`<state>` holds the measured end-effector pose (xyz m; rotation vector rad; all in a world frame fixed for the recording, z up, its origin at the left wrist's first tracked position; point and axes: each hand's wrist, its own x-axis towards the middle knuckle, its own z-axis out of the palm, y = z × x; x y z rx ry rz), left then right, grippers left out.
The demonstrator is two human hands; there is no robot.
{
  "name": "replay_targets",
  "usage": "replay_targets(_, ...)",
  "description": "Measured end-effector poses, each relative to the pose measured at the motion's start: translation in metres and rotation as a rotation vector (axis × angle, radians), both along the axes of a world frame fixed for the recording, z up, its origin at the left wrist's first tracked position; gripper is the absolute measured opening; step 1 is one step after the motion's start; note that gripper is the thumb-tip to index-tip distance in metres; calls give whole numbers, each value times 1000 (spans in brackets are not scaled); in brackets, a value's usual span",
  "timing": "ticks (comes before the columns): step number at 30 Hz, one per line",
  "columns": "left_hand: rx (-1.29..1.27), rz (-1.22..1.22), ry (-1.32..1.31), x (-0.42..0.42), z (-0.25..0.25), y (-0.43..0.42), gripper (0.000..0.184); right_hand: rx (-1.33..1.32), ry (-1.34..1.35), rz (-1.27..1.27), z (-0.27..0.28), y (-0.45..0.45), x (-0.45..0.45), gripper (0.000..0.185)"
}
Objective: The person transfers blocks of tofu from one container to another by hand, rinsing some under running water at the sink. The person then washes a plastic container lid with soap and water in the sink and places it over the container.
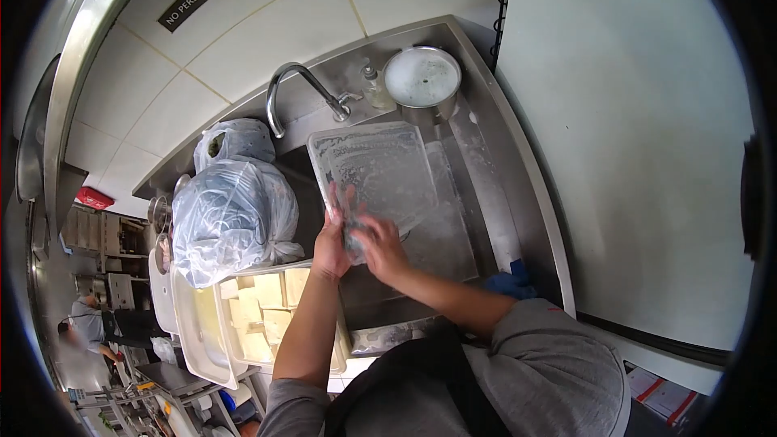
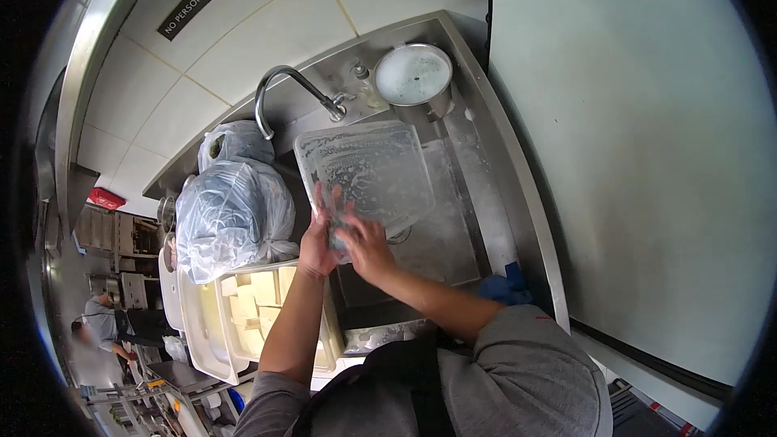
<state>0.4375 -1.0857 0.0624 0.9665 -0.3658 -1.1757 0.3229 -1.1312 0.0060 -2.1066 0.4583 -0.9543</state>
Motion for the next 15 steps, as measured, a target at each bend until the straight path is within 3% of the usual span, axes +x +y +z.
replay_targets(3, -5, -47, 70, -9, 7, 2, 54, -13, -98, -102, 12, -16, 15, 33)
replay_targets(10, 16, 6, 73, -7, -11, 12, 54, -144, -68, 5, -6, 4, -13, 33)
replay_targets(15, -73, 41, -17, -5, -10, 11, 64, -174, 27, 4, -16, 20, -41, 20)
